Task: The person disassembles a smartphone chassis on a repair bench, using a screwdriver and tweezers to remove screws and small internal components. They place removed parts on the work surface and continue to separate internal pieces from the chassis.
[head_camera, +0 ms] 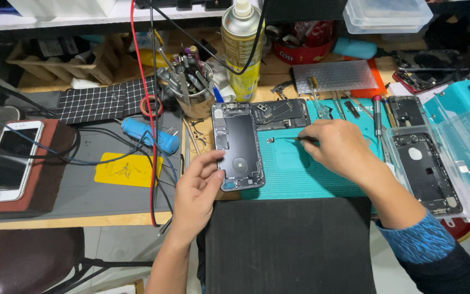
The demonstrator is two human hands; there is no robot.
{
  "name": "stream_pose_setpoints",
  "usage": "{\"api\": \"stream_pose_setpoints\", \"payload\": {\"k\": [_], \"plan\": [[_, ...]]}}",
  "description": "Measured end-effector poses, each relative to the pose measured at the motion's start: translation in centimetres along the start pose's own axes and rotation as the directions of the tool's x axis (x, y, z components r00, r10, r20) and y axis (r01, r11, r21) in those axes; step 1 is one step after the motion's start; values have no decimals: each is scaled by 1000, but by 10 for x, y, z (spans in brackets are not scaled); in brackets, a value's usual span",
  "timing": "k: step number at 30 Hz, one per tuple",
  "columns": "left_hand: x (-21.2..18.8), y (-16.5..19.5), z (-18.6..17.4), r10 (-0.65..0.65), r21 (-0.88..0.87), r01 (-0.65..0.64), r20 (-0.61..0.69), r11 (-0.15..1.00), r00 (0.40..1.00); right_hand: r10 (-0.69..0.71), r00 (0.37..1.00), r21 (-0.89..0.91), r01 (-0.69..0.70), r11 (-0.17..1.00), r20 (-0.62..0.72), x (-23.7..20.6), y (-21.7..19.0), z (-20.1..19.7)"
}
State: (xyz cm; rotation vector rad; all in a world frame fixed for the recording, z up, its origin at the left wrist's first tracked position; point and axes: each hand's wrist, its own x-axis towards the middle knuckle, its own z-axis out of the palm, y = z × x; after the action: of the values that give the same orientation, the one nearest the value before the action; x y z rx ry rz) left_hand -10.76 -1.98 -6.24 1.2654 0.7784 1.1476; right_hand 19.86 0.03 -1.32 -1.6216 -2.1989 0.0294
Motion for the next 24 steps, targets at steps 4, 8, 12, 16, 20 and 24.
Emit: {"api": "stream_pose_setpoints", "payload": {"k": [4,8,12,16,20,24], "plan": [[4,1,3,68,-95,-66,18,993,997,-6,999,92,11,996,-54,-3,-9,-18],[6,2,10,64,13,-64,29,998,998,48,998,347,-29,937,-45,-5,-27,-42],[7,8,26,57,-121,-52,42,991,997,-67,992,450,107,886,-105,-10,-52,-57],[7,19,33,33,-301,2,112,954,993,-33,996,518,73,852,-84,-14,-75,-57],[9,28,32,-58,-307,102,151,946,987,-62,993,512,105,853,-101,-14,-84,-58],[3,31,30,-39,-322,91,165,942,986,-168,972,500,228,836,-164,-12,-86,-60]]}}
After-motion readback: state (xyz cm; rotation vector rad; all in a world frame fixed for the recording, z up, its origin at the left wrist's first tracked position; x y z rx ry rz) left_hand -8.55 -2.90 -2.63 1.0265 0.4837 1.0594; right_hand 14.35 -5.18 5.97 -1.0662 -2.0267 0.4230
